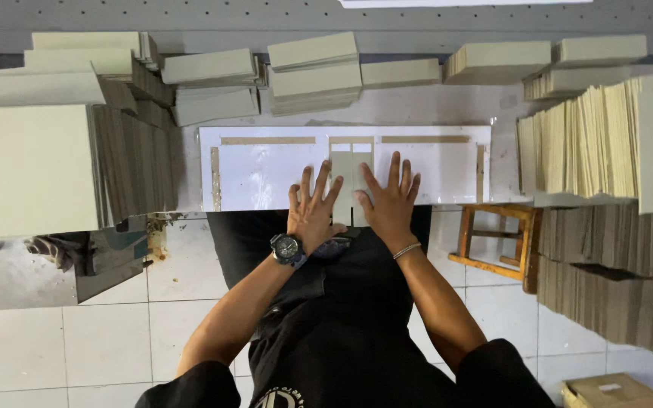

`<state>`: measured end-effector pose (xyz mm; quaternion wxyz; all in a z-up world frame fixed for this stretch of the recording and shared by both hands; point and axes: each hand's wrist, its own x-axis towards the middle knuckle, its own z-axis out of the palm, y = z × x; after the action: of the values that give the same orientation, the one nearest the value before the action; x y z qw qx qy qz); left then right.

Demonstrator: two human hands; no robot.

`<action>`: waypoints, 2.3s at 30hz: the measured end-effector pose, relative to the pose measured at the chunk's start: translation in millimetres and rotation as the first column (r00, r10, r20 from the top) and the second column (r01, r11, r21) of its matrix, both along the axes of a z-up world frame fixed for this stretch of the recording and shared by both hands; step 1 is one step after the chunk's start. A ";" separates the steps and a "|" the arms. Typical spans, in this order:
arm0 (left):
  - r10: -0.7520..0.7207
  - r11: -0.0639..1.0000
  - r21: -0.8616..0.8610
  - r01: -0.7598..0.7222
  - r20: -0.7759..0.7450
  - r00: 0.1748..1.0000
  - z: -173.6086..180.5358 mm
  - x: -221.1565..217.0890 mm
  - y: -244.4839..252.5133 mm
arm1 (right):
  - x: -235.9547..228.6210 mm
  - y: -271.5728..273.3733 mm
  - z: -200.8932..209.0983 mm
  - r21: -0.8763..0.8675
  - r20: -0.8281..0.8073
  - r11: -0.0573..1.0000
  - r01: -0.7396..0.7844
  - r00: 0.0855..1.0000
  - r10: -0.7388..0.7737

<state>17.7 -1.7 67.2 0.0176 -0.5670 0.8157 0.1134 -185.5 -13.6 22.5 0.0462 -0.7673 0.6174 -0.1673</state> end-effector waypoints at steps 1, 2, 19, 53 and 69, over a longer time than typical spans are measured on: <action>0.025 0.999 0.021 -0.025 0.014 1.000 1.3 -1.1 -4.1 | -2.0 -4.9 -9.0 -0.037 -0.070 0.999 0.007 0.998 -0.009; 0.050 0.998 0.042 -0.051 0.029 0.998 1.9 -2.6 -8.4 | -4.5 -10.0 -18.7 -0.075 -0.139 0.997 0.011 0.990 -0.021; 0.005 0.984 0.179 -0.003 -0.015 1.000 10.5 -11.1 -25.6 | -34.1 -22.0 37.3 -0.070 0.207 0.998 0.007 0.978 0.008; -0.338 0.922 0.011 0.386 -0.460 0.821 259.1 -415.2 -83.8 | -412.4 94.9 239.3 -0.856 0.337 0.263 0.445 0.866 -0.369; -0.584 0.805 -0.101 0.585 0.042 0.811 190.9 -436.1 -55.1 | -287.3 193.5 201.8 0.085 0.996 -0.044 0.995 -0.086 -0.016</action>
<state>-418.4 -56.9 258.1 0.0245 -0.2890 0.9554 0.0551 -472.8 180.0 224.4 -0.1271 0.0313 0.5983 -0.7905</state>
